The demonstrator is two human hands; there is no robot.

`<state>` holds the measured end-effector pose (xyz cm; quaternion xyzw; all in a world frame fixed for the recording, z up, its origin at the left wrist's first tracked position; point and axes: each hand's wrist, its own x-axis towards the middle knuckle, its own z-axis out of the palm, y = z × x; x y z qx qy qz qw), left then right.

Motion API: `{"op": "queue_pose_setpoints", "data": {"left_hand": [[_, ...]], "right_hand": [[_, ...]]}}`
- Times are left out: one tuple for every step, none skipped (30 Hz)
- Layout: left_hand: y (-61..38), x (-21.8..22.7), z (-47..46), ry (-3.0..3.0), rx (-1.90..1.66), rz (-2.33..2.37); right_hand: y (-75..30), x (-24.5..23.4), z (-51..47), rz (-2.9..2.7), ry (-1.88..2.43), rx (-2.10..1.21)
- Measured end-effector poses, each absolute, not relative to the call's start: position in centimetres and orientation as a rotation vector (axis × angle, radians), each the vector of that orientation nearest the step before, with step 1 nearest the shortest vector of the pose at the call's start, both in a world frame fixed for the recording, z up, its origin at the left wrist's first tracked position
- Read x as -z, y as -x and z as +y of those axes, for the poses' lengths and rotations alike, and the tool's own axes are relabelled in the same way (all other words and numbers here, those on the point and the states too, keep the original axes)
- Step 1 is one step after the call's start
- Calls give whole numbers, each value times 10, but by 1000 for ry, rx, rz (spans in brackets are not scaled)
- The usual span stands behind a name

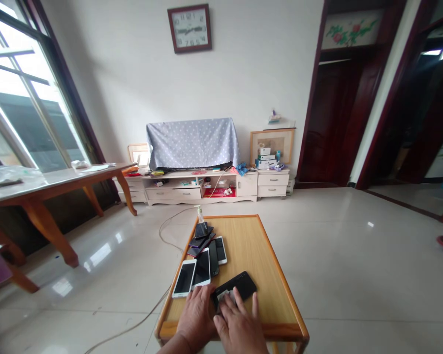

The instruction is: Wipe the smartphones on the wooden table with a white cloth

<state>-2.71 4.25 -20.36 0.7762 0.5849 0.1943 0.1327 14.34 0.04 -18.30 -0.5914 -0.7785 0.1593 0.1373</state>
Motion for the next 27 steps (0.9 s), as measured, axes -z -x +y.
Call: {"op": "queue_pose_setpoints", "data": {"left_hand": [[27,204,43,-2250,-560,1698],[27,204,43,-2252,-560,1695],[27,203,43,-2254,-563,1690],[27,202,42,-2253,-568,1685],[27,200,42,-2248,-573,1682],[27,198,42,-2241,-575,1681],[27,197,41,-2235,-574,1682],[26,195,41,-2231,-573,1684],[26,195,40,-2231,-574,1686],[26,195,40,-2236,-576,1686],[27,195,40,-2244,-575,1685],[27,197,41,-2251,-569,1683],[27,199,41,-2253,-554,1686],[28,201,42,-2249,-531,1694],[28,202,43,-2243,-506,1705],[28,203,43,-2237,-485,1713],[28,204,44,-2236,-475,1716],[28,203,44,-2239,-481,1714],[28,202,43,-2245,-498,1707],[27,200,42,-2251,-519,1697],[27,198,42,-2253,-539,1690],[26,196,41,-2251,-553,1688],[25,195,40,-2249,-561,1689],[25,194,40,-2247,-562,1692],[25,195,40,-2248,-558,1696],[26,196,41,-2249,-547,1703],[26,197,42,-2248,-528,1711]], "right_hand": [[-142,184,-2,-2266,1680,-475],[-143,184,-2,-2255,1689,-466],[-149,186,0,-2223,1734,-434],[-157,187,4,-2171,1808,-386],[-166,189,10,-2108,1898,-332],[-175,191,15,-2044,1990,-281],[-183,193,20,-1993,2068,-240],[-188,195,24,-1958,2127,-211],[-189,198,25,-1942,2163,-194],[-187,200,24,-1947,2170,-192],[-180,202,21,-1973,2147,-207],[-171,205,17,-2019,2098,-242],[-161,207,11,-2072,2036,-288],[-151,209,6,-2120,1973,-336],[-143,210,1,-2154,1929,-371],[-137,211,-2,-2179,1899,-396],[-136,210,-3,-2190,1890,-407],[-138,209,-2,-2180,1906,-400],[-144,207,0,-2152,1943,-378],[-152,204,4,-2112,1992,-347],[-160,202,8,-2060,2052,-308],[-167,200,12,-2005,2115,-268],[-171,198,14,-1961,2166,-234],[-172,198,15,-1944,2189,-224],[-169,198,14,-1963,2177,-244],[-163,199,11,-2012,2135,-294],[-156,200,8,-2074,2072,-360]]}}
